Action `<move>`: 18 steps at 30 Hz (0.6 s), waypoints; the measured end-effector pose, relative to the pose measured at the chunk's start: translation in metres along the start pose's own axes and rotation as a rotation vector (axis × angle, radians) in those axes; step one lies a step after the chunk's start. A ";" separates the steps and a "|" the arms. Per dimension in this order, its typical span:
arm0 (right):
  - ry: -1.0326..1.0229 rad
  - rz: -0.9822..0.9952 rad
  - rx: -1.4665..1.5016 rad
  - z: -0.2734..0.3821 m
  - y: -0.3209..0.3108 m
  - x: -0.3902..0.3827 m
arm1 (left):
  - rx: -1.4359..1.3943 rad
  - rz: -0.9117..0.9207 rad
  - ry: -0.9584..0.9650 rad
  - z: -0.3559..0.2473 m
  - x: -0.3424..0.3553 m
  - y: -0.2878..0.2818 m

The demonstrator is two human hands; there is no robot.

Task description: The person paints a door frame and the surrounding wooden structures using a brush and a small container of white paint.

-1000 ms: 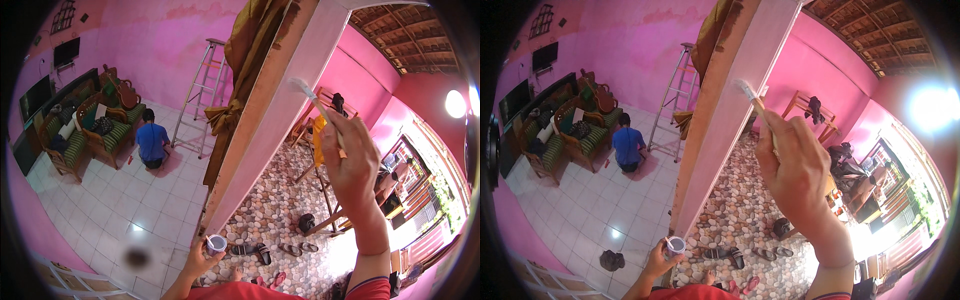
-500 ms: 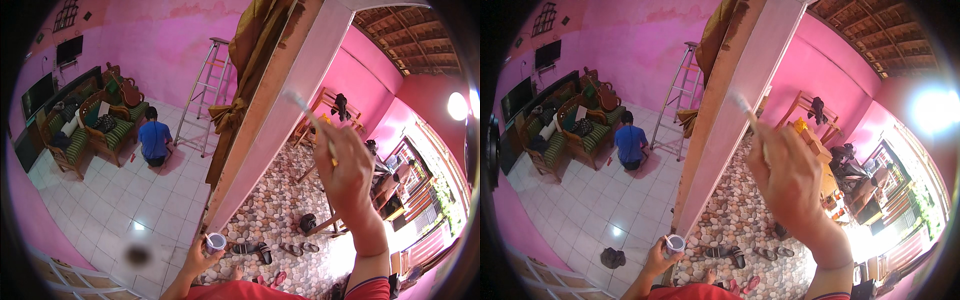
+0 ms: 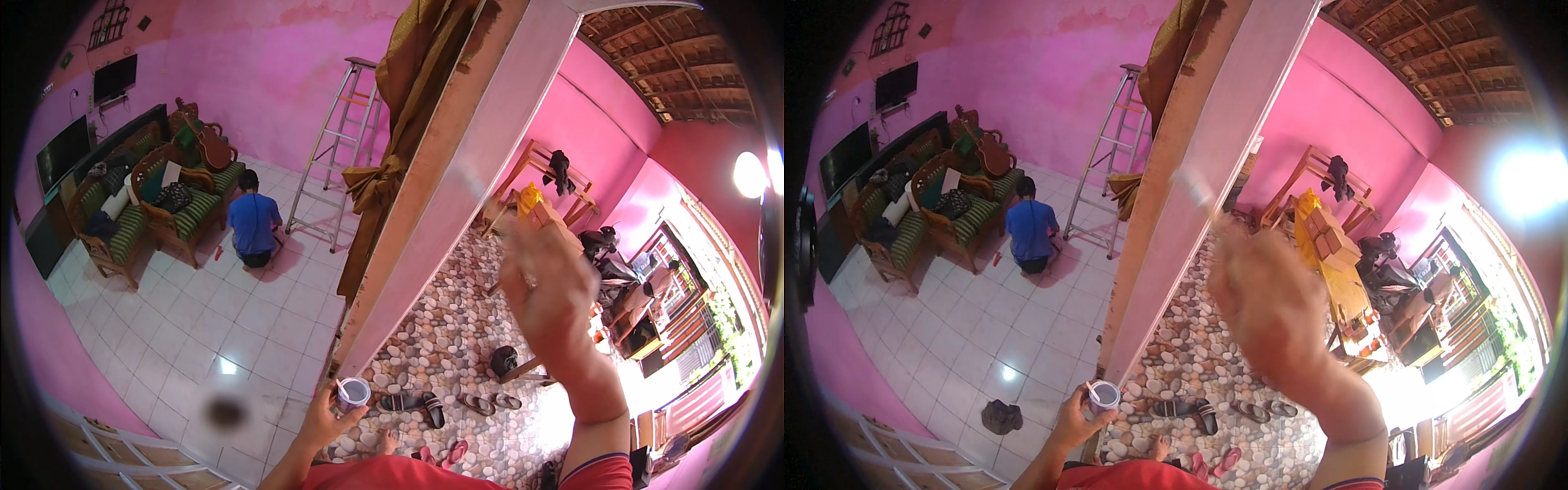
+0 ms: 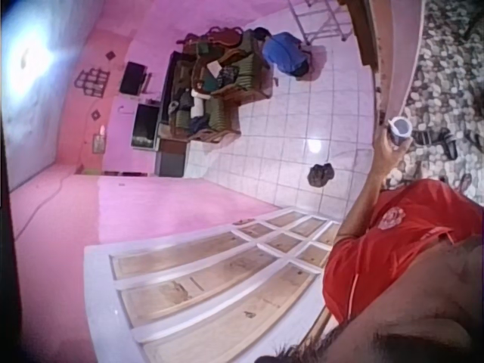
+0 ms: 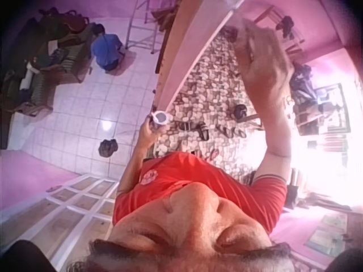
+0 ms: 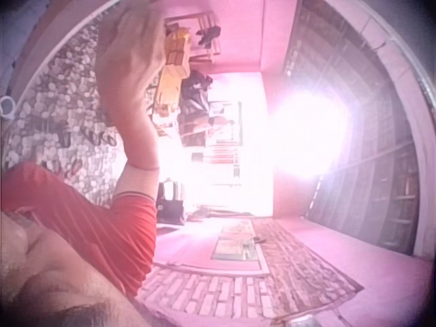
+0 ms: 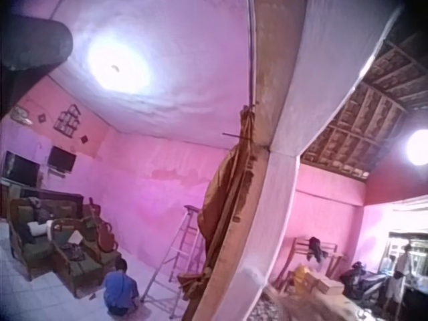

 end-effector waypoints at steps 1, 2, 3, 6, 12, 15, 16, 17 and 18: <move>0.002 0.142 0.045 0.009 0.017 -0.011 | -0.009 0.009 0.000 -0.001 0.000 0.001; -0.057 0.221 -0.021 0.019 0.030 -0.023 | -0.021 0.034 0.004 -0.003 0.002 0.006; -0.123 0.293 -0.070 0.031 0.045 -0.035 | -0.021 0.037 0.006 0.000 0.002 0.008; 0.042 0.317 0.109 0.019 0.059 -0.043 | -0.047 0.027 0.045 -0.004 0.004 0.011; 0.118 -0.066 -0.027 -0.012 -0.016 0.006 | -0.056 0.007 0.009 -0.001 0.000 0.005; 0.067 -0.033 0.032 -0.001 -0.016 -0.004 | -0.044 0.004 -0.002 -0.001 0.000 0.003; 0.098 0.126 0.068 0.003 0.003 -0.018 | -0.026 0.014 0.003 -0.001 0.000 0.004; 0.136 0.286 0.095 0.003 0.021 -0.031 | -0.010 0.035 0.009 -0.001 0.001 0.008; 0.138 0.286 0.093 0.001 0.028 -0.037 | -0.010 0.038 0.010 -0.001 0.001 0.009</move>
Point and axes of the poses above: each hand's wrist, its own x-axis towards the middle knuckle, its own y-axis out of the palm, z = x × y, the point moved 10 cm from there along x, towards the middle knuckle, and after that the axes turned 2 degrees about y, right-handed, at the moved point
